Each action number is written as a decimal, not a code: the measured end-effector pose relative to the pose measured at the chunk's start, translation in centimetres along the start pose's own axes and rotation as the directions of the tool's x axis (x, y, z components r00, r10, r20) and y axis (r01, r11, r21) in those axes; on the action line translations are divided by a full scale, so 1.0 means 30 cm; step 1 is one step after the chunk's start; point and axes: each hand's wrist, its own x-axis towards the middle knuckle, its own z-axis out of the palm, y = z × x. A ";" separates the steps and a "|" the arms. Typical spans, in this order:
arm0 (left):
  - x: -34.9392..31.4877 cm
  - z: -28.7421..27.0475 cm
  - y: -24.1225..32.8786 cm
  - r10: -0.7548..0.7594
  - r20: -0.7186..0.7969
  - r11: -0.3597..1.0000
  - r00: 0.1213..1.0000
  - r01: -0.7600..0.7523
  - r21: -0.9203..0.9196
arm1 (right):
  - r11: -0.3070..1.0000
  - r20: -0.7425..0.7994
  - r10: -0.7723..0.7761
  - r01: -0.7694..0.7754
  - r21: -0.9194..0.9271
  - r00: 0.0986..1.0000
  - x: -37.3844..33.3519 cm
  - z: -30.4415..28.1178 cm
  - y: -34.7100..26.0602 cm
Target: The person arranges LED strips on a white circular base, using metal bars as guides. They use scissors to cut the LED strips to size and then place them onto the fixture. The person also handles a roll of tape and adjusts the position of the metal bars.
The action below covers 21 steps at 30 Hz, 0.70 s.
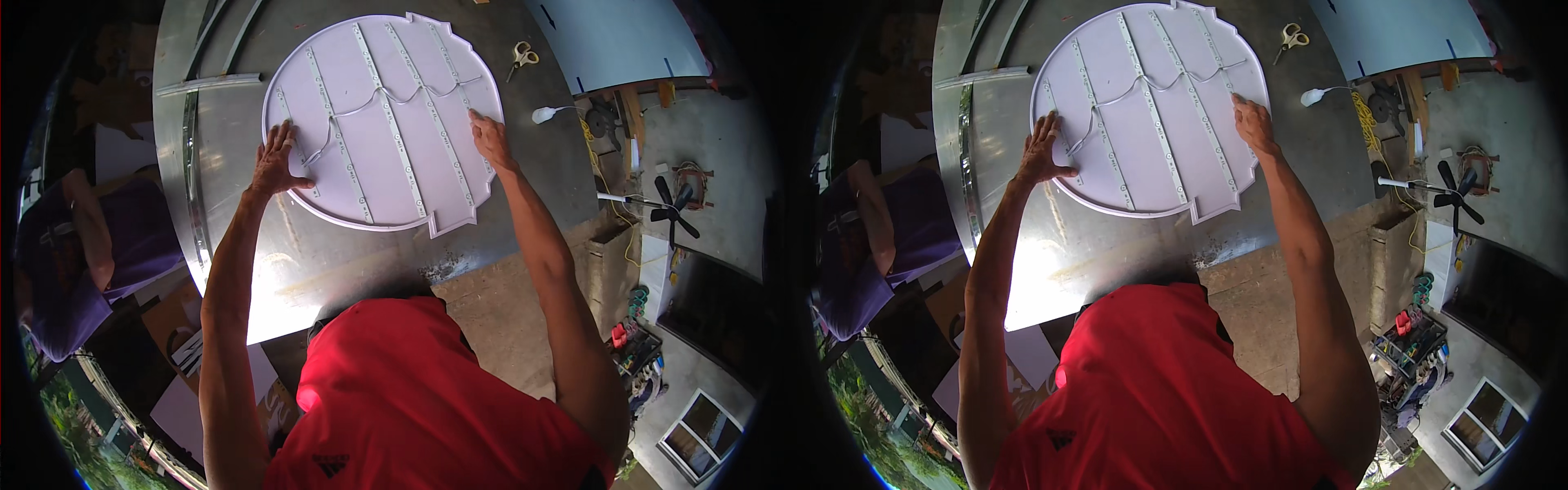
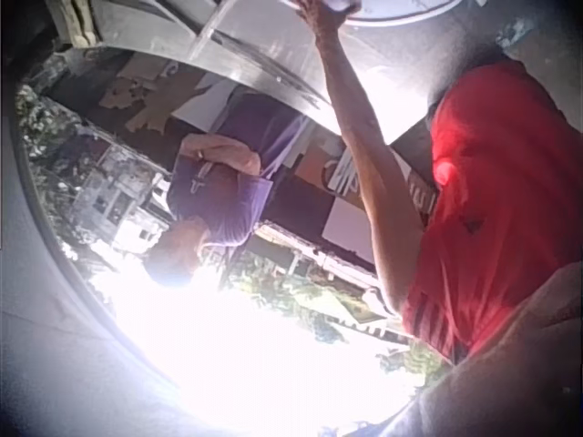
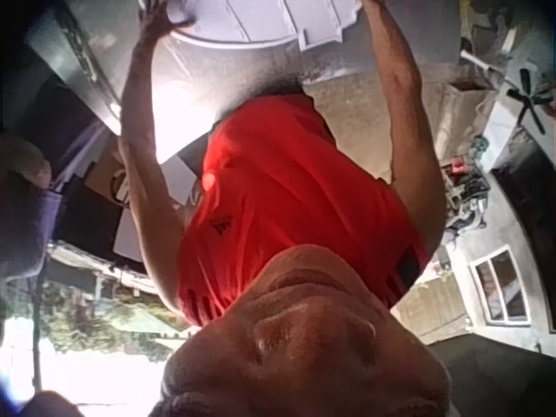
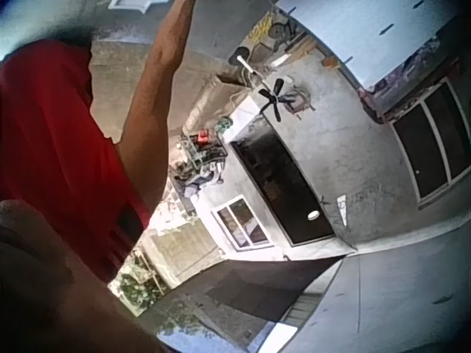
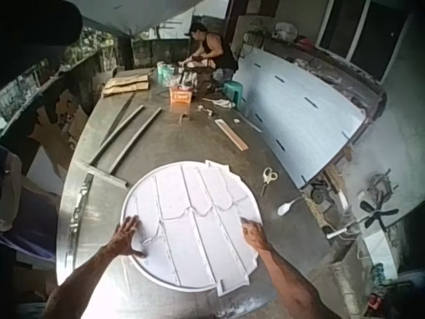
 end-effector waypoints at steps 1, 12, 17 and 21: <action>0.005 0.015 -0.012 0.012 -0.005 1.000 1.000 -0.012 0.005 | 0.999 0.006 0.022 -0.022 -0.026 1.000 -0.002 0.000 -0.006; -0.007 0.017 -0.022 0.033 -0.002 0.999 0.999 -0.033 -0.002 | 0.988 -0.118 0.045 -0.062 -0.141 0.992 -0.040 0.038 -0.065; 0.012 0.002 0.011 0.040 0.011 0.999 0.999 -0.040 -0.012 | 0.981 -0.134 0.137 -0.153 -0.116 0.981 -0.077 0.109 0.027; 0.003 0.007 -0.001 0.046 0.010 0.999 0.999 -0.046 -0.005 | 0.962 0.067 0.195 -0.178 -0.209 0.978 -0.083 0.134 0.056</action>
